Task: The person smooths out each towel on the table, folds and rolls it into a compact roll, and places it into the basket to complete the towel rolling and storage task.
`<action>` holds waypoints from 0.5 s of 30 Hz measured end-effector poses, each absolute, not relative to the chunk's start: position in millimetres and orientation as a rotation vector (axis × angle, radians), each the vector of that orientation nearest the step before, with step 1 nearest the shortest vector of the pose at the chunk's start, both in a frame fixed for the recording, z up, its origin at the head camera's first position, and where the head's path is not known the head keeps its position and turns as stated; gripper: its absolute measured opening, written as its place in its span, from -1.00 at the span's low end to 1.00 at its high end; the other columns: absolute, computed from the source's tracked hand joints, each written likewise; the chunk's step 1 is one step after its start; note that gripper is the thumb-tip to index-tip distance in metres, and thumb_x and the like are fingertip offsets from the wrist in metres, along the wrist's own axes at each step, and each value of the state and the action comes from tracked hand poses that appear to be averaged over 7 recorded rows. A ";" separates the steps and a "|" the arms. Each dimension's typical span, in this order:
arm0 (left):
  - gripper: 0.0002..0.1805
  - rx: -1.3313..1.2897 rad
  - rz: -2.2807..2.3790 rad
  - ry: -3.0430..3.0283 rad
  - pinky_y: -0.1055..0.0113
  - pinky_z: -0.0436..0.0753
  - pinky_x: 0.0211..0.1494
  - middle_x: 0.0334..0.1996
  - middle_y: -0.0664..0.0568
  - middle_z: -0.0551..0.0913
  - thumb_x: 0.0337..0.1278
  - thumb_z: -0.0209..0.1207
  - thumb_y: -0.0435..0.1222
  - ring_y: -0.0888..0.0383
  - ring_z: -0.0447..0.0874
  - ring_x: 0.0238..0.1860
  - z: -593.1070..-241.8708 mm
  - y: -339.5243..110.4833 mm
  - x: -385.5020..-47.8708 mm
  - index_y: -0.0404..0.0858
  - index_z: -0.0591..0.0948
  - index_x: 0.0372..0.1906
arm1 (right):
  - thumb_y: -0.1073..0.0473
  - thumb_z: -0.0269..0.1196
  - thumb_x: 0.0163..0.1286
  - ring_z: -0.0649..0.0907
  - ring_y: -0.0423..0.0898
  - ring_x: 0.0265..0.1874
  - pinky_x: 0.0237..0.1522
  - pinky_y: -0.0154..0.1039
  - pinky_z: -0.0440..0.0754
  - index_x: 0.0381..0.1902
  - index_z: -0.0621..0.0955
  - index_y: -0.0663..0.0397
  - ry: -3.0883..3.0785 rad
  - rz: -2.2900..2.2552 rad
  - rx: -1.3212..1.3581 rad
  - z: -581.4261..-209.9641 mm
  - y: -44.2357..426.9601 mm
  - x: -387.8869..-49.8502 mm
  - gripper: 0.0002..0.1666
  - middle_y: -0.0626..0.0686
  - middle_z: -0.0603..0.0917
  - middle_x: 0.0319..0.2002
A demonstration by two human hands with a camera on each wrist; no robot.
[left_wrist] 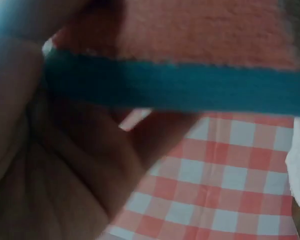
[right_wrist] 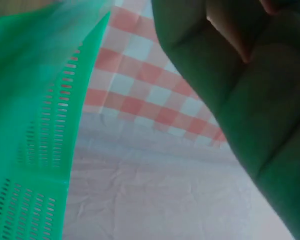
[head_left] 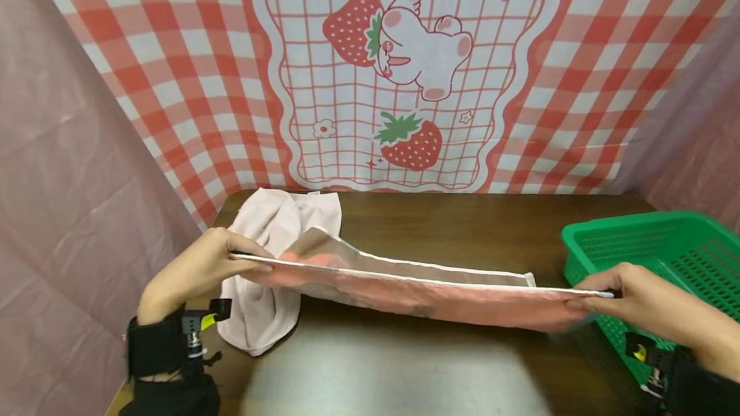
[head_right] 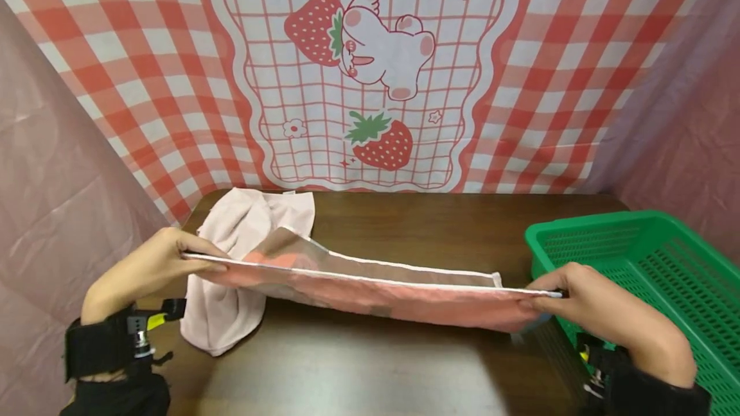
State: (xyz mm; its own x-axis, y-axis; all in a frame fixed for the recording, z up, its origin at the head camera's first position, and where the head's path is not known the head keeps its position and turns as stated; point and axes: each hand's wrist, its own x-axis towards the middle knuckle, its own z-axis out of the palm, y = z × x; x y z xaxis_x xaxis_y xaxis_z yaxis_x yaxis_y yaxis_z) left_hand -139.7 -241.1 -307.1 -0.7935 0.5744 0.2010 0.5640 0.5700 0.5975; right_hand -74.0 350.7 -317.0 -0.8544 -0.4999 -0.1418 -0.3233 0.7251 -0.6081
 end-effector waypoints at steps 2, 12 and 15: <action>-0.83 0.979 1.062 2.842 0.46 0.60 -0.29 -0.26 0.13 0.80 0.18 0.30 -0.39 0.40 0.62 -0.36 -307.6 -238.8 -142.2 -0.14 0.80 -0.17 | 0.28 0.19 0.44 0.56 -0.45 -0.38 -0.45 -0.36 0.52 -0.15 0.78 0.00 2.683 -0.811 -0.608 -317.5 351.9 -74.4 -0.77 -0.23 0.76 -0.30; -0.69 0.997 1.271 3.578 0.47 0.47 -0.14 -0.27 -0.03 0.78 0.07 0.30 -0.59 0.10 0.67 -0.21 -314.3 -206.2 -153.6 -0.18 0.80 -0.16 | 0.32 0.24 0.40 0.42 -0.49 -0.69 -0.62 -0.40 0.24 0.08 0.68 0.22 3.446 -0.742 -0.143 -305.3 304.7 -78.2 -0.69 0.14 0.73 -0.53; -0.70 1.031 1.507 3.588 0.55 0.42 -0.11 -0.29 -0.09 0.77 0.12 0.25 -0.60 0.19 0.63 -0.18 -293.7 -211.1 -136.6 -0.21 0.81 -0.17 | 0.42 0.25 0.36 0.23 -0.54 -0.71 -0.64 -0.47 0.14 0.01 0.71 0.24 3.671 -0.966 -0.309 -291.0 305.1 -67.3 -0.72 -0.13 0.77 -0.19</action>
State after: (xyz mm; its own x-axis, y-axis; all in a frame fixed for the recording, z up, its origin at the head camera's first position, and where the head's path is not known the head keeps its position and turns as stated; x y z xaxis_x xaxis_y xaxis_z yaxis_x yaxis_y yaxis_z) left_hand -136.6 -211.1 -293.7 -0.5267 0.0833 0.8459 0.6625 0.6638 0.3471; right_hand -67.3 305.1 -291.0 -0.7742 0.0170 0.6327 -0.2967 0.8733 -0.3864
